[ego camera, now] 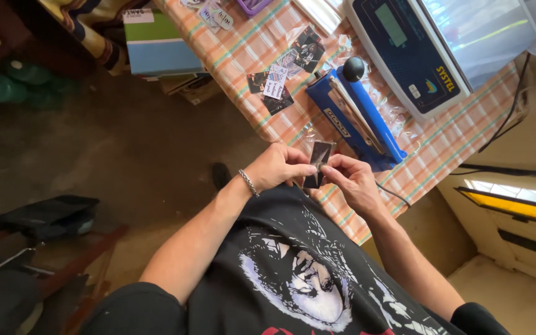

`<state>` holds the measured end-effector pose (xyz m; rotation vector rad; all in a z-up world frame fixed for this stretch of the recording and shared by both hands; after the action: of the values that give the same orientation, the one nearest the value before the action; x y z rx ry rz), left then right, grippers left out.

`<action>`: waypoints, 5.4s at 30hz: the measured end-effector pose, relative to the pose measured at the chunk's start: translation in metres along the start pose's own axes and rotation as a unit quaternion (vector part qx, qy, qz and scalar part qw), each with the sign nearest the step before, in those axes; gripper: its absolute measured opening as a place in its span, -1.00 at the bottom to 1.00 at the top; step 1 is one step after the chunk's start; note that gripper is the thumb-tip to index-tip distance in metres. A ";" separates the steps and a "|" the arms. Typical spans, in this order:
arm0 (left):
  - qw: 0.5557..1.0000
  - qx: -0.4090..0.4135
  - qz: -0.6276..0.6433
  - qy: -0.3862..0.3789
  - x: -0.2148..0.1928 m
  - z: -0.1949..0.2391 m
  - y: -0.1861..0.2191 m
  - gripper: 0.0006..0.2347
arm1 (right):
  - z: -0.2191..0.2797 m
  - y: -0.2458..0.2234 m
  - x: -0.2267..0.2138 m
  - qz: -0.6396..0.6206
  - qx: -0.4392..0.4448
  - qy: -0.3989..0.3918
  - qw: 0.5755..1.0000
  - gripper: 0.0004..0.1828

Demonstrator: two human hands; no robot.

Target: Packaging small stickers into plastic bags and sealing them with a heat sealer

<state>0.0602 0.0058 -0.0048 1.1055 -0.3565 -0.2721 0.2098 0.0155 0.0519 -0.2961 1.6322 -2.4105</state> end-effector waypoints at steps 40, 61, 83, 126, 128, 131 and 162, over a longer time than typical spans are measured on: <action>0.964 -0.084 0.007 0.253 -0.051 -0.002 -0.029 -0.77 | -0.009 -0.017 -0.022 0.015 -0.041 0.020 0.999 -0.86; 0.982 -0.014 0.178 0.060 0.004 -0.016 -0.025 -0.83 | -0.004 -0.009 -0.001 -0.110 -0.011 -0.076 0.991 -0.86; 0.978 0.017 0.198 0.062 0.005 -0.006 -0.012 -0.84 | -0.006 -0.012 0.006 -0.131 -0.028 -0.128 0.983 -0.89; 0.921 -0.091 0.266 0.268 0.052 -0.148 -0.079 -0.86 | -0.156 -0.141 0.003 0.532 -0.086 -0.133 0.832 -0.72; 0.922 -0.091 0.258 0.272 0.056 -0.154 -0.079 -0.83 | -0.158 -0.142 -0.004 0.529 -0.063 -0.130 0.836 -0.71; 0.929 -0.091 0.210 0.291 0.057 -0.154 -0.077 -0.80 | -0.164 -0.137 -0.022 0.522 -0.044 -0.132 0.842 -0.69; 0.916 -0.064 0.269 0.291 0.060 -0.153 -0.073 -0.84 | -0.189 -0.101 -0.013 0.559 -0.051 -0.147 0.814 -0.75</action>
<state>0.1746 0.0767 -0.1241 0.8691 -0.0931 0.5134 0.1619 0.2229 0.0760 0.2350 1.2266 -1.2957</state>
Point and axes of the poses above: each hand's wrist, its own z-axis away from the middle knuckle, its own x-axis out of the palm, y = z × x, the point moved 8 cm from there along -z, towards the middle knuckle, and after that the axes turned 11 degrees about -z, right-handed, at the moved point
